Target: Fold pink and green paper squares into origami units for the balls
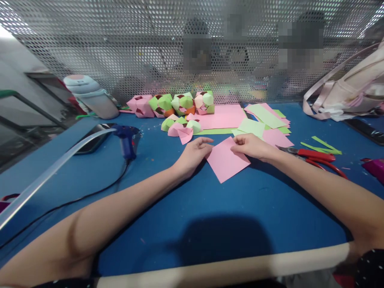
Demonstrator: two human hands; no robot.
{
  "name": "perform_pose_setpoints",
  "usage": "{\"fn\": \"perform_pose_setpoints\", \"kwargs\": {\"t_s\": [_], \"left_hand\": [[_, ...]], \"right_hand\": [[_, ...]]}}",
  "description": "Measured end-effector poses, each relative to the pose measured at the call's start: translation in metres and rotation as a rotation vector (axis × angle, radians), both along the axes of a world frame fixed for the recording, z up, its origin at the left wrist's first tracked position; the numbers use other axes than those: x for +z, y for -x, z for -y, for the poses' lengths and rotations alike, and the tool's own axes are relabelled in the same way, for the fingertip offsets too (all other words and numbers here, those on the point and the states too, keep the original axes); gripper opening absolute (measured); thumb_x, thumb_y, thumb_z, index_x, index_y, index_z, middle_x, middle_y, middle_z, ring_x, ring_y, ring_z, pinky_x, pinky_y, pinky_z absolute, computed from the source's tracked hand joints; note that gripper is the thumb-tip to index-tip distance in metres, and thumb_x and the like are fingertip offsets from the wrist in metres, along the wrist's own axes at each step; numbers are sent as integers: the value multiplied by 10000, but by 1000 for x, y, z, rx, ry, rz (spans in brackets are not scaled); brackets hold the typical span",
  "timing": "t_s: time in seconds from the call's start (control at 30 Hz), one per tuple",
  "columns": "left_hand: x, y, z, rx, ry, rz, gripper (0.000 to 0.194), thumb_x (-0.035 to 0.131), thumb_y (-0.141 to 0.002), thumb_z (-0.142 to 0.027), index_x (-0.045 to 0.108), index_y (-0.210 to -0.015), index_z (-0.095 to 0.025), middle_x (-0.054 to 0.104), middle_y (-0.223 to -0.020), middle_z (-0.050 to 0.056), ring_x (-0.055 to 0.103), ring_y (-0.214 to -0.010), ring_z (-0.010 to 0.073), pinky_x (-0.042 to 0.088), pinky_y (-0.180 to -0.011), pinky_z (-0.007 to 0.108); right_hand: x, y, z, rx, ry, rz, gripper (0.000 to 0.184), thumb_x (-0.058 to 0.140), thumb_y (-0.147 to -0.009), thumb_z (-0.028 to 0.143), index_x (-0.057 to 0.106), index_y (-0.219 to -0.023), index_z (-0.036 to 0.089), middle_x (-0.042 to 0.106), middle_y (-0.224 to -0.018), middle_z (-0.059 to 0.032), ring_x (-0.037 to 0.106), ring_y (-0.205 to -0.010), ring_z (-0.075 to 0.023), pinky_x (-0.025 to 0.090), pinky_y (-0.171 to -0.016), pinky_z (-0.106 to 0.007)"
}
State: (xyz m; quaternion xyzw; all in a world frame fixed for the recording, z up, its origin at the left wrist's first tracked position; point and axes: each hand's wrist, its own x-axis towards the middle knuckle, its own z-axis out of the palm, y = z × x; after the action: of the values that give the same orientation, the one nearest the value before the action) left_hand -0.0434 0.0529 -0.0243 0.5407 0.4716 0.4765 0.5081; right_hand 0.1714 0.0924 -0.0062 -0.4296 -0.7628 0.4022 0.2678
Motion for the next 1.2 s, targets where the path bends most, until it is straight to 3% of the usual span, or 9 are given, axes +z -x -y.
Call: {"fn": "perform_pose_setpoints", "kwargs": {"t_s": [0.17, 0.33, 0.5, 0.7, 1.03, 1.2], "left_hand": [[-5, 7, -2, -88, -294, -467, 295, 577, -772, -185, 587, -1065, -161, 659, -810, 31, 576, -676, 138, 452, -658, 284], [-1, 11, -1, -181, -464, -703, 320, 533, -784, -134, 574, -1097, -185, 620, -812, 14, 552, -705, 141, 443, -676, 288], [8, 26, -15, -431, -388, -647, 270, 604, -749, -165, 588, -1018, -185, 602, -850, 14, 556, -745, 149, 445, -682, 276], [11, 35, -25, -531, -280, -609, 187, 651, -729, -209, 642, -912, -175, 611, -824, 22, 526, -702, 136, 425, -663, 271], [9, 40, -30, -594, -354, -646, 194, 639, -769, -340, 672, -873, -180, 606, -939, 54, 537, -765, 144, 444, -711, 294], [9, 42, -32, -610, -353, -654, 209, 642, -776, -359, 678, -885, -185, 611, -962, 55, 538, -773, 143, 443, -716, 292]], "right_hand": [[-2, 1, -1, -28, -147, 50, 93, 567, -727, 238, 613, -758, 163, 597, -707, 1, 503, -619, -117, 377, -557, -247], [-12, 1, 5, 45, -336, -1, 73, 549, -726, 154, 604, -772, 169, 604, -744, -5, 533, -690, -132, 421, -632, -265], [-23, -1, 18, 189, -588, -9, 140, 505, -758, 66, 582, -806, 173, 638, -869, -49, 561, -805, -158, 458, -739, -317], [-28, -1, 33, 362, -848, 110, 167, 467, -836, 48, 577, -857, 172, 658, -1029, -105, 568, -960, -201, 481, -817, -381], [-33, -18, 35, 386, -908, 173, 182, 510, -868, 118, 638, -979, 185, 676, -1117, -98, 600, -1065, -217, 481, -882, -419], [-32, -20, 37, 371, -963, 248, 123, 536, -875, 165, 644, -934, 173, 677, -1054, -99, 590, -955, -217, 455, -820, -394]]}}
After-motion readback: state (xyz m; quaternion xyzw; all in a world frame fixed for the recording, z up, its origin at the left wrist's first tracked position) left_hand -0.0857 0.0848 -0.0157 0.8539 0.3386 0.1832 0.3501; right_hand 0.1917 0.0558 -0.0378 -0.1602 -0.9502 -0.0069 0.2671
